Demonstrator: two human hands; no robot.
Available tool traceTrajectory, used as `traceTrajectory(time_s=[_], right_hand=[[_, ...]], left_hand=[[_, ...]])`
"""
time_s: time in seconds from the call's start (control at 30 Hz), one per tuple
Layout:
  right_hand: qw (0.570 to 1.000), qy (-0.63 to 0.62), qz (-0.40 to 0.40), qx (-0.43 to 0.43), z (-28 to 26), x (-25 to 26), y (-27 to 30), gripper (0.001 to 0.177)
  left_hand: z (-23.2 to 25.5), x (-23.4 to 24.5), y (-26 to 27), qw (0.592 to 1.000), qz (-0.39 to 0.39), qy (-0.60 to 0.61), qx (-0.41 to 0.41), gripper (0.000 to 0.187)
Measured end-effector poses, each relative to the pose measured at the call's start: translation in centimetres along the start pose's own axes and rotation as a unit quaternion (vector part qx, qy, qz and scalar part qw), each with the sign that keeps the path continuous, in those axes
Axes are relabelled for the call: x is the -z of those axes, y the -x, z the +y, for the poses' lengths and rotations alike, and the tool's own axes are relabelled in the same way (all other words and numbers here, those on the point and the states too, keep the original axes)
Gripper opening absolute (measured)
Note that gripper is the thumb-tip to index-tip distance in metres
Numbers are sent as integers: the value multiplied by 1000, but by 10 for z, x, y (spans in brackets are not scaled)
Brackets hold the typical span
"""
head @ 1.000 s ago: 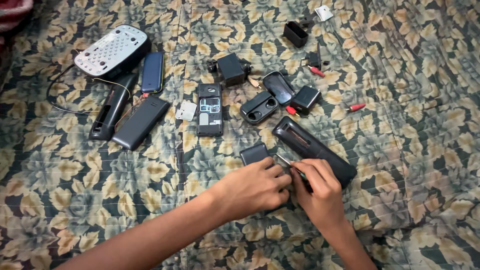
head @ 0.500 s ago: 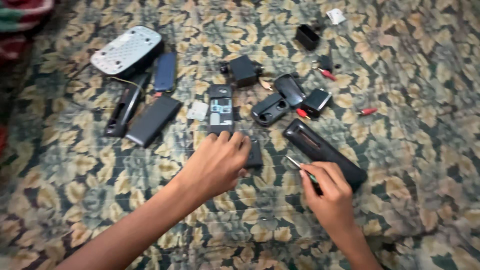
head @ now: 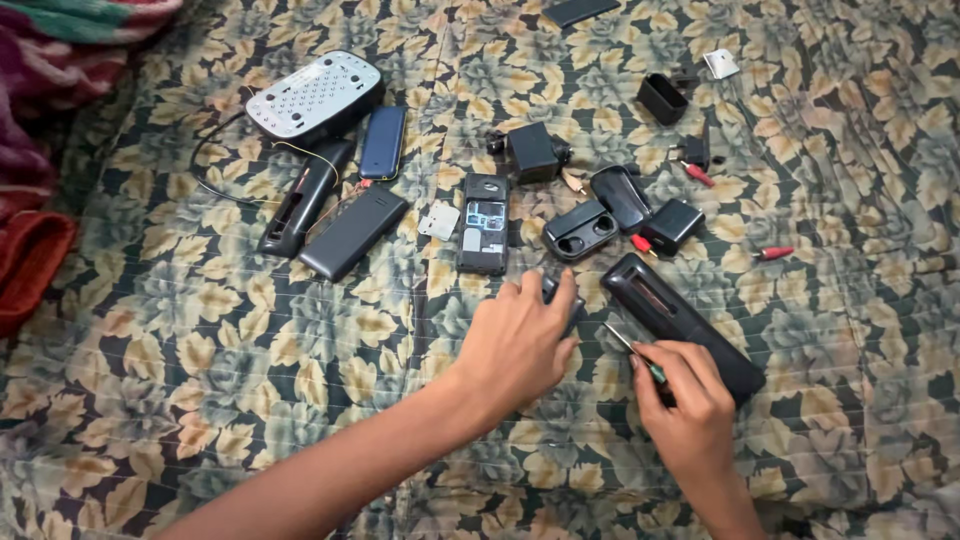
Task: The person disassembles and reassembles several mobile phones and electronic components on a floral-patterned bedsheet. They use a screwdriver to remove screws from phone casings, separate the back covers, and manipulate internal circuit boards and batteries. The person handles multiple devices, including a black feature phone and a disassembled smartphone, performing actions like prying open cases and aligning components.
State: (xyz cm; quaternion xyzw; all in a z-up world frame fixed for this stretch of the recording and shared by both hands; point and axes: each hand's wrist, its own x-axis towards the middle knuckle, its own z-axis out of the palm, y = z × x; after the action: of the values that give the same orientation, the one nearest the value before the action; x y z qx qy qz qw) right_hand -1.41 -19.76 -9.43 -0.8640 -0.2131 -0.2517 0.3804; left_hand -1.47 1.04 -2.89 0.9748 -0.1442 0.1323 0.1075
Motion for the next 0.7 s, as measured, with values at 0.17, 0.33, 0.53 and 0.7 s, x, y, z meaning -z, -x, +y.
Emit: traceTrajectory(time_s=[0.17,0.33,0.53,0.7], right_hand=[[1000,-1,25,15,-4,1,0,19],[999,-3,30,16,-4,1,0,19],[998,1,40,54,0,2,-1,23],[999,-8,35,31,2,0,0,22]], left_hand=[[-2,-1,-1,999,-37,-20,-10,66],[0,-1,-4,999,-33,-23,-17,66],[1,-4,-7,998,-55,-38,-19,57],[2,-6,-8,997,-69,-37,-14,52]])
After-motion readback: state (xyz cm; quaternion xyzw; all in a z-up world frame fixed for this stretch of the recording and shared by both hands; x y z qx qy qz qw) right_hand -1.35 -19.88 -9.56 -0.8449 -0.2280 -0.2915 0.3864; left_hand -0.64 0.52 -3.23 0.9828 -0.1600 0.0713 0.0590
